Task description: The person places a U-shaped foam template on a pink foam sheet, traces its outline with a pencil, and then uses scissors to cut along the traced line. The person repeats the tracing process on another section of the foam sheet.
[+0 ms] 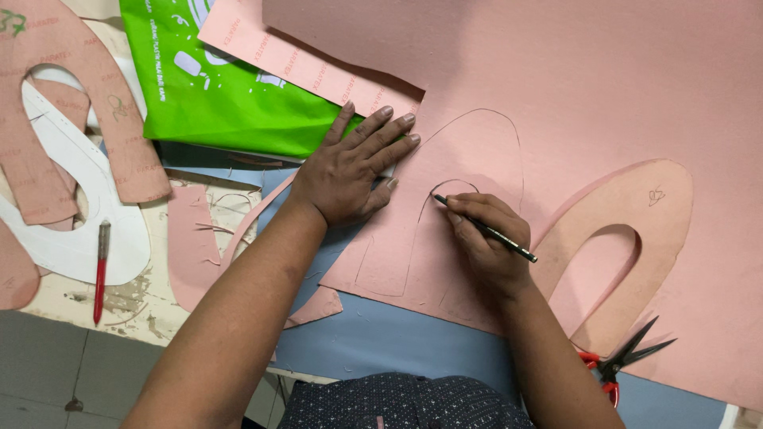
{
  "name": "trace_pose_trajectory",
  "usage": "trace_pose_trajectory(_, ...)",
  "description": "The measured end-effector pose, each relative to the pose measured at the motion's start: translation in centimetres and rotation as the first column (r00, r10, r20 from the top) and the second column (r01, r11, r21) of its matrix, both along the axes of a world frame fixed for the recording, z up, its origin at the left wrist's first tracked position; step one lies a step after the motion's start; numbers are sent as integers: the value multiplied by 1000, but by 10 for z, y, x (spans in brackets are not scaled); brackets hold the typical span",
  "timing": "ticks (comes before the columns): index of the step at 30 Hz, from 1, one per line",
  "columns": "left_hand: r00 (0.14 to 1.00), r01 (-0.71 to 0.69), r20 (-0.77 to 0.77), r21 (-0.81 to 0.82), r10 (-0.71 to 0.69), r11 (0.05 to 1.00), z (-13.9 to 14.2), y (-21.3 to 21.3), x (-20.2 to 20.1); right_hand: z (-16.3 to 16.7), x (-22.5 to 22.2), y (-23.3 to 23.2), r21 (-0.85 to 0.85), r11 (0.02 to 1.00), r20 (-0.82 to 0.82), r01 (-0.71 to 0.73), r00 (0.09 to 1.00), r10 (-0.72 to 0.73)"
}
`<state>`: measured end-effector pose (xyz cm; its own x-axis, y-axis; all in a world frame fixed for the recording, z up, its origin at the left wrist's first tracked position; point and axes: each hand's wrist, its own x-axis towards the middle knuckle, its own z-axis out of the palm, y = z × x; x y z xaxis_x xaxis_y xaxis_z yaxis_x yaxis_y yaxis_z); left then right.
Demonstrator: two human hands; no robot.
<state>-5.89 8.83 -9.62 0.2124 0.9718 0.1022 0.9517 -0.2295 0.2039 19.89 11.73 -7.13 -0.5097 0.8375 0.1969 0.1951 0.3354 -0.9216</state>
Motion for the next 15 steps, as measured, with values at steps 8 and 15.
trace_pose_trajectory(8,999,6,-43,6,-5,1000,-2,2,0,-2,3,0,-9,1000,10,-25,1000,25)
trace_pose_trajectory(15,1000,0,8,-36,0,999,0,2,0,0,3,3,2,999,37,-44,998,44)
